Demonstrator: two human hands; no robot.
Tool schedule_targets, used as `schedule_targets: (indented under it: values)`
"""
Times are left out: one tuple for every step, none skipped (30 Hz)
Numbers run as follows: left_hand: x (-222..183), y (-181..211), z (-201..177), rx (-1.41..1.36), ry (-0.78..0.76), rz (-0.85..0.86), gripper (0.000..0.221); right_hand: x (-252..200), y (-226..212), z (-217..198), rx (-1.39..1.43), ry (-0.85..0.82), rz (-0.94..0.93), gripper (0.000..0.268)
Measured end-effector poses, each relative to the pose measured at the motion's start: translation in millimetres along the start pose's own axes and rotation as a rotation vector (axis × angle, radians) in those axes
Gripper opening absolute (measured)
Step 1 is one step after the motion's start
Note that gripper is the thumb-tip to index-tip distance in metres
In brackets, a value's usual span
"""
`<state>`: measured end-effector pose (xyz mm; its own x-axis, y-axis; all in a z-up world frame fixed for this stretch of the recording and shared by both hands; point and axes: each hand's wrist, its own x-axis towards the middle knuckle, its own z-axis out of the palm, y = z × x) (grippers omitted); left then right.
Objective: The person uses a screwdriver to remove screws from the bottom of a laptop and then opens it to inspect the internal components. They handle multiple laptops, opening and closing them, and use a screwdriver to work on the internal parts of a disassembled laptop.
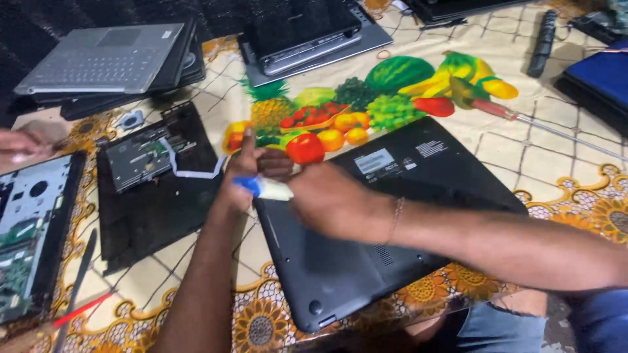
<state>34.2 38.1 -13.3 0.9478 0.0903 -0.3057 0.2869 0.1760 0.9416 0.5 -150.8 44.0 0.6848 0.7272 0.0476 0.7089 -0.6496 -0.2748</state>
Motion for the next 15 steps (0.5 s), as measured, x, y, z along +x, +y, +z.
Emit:
schedule_targets:
  values:
    - [-7, 7, -3, -0.001, 0.009, -0.001, 0.088, -4, -25, 2, 0.003, -0.003, -0.008, 0.017]
    - [-11, 16, -5, -0.051, -0.030, -0.084, 0.095, -7, -49, 1, 0.178, 0.008, -0.089, 0.022]
    - [-16, 25, -6, -0.101, -0.069, -0.166, 0.102, -11, -72, 1, 0.352, 0.019, -0.169, 0.028]
    - [-20, 28, -5, -0.102, -0.071, -0.165, 0.102, -13, -83, -4, 0.349, 0.019, -0.169, 0.028]
    - [-23, 30, -3, -0.090, -0.068, -0.154, 0.099, -15, -93, -8, 0.489, 0.021, -0.125, 0.038]
    - [-27, 29, -1, -0.080, -0.068, -0.151, 0.095, -20, -104, -11, 0.631, 0.019, -0.073, 0.049]
    - [-28, 29, -1, -0.083, -0.073, -0.157, 0.095, -28, -83, -6, 0.630, 0.016, -0.064, 0.049]
    - [-29, 27, 1, -0.001, -0.077, -0.116, 0.091, -39, -61, -1, 0.819, 0.059, -0.104, 0.034]
    - [-29, 24, 2, 0.080, -0.081, -0.074, 0.088, -49, -39, 4, 1.008, 0.106, -0.143, 0.034]
    - [-26, 19, 5, 0.074, -0.098, -0.085, 0.088, -72, -20, -11, 1.004, 0.106, -0.121, 0.034]
    - [-22, 14, 7, 0.174, -0.076, -0.010, 0.081, -94, -1, -26, 0.992, 0.113, -0.001, 0.039]
    - [-20, 9, 8, 0.271, -0.049, 0.068, 0.074, -116, 17, -42, 0.975, 0.115, 0.115, 0.046]
    - [-25, 8, 17, 0.261, -0.062, 0.059, 0.074, -137, 49, -50, 0.969, 0.111, 0.132, 0.046]
    - [-31, 9, 23, 0.519, 0.008, 0.181, 0.059, -158, 80, -58, 0.756, 0.138, 0.367, 0.046]
    - [-38, 11, 30, 0.777, 0.078, 0.305, 0.052, -180, 111, -67, 0.532, 0.159, 0.592, 0.046]
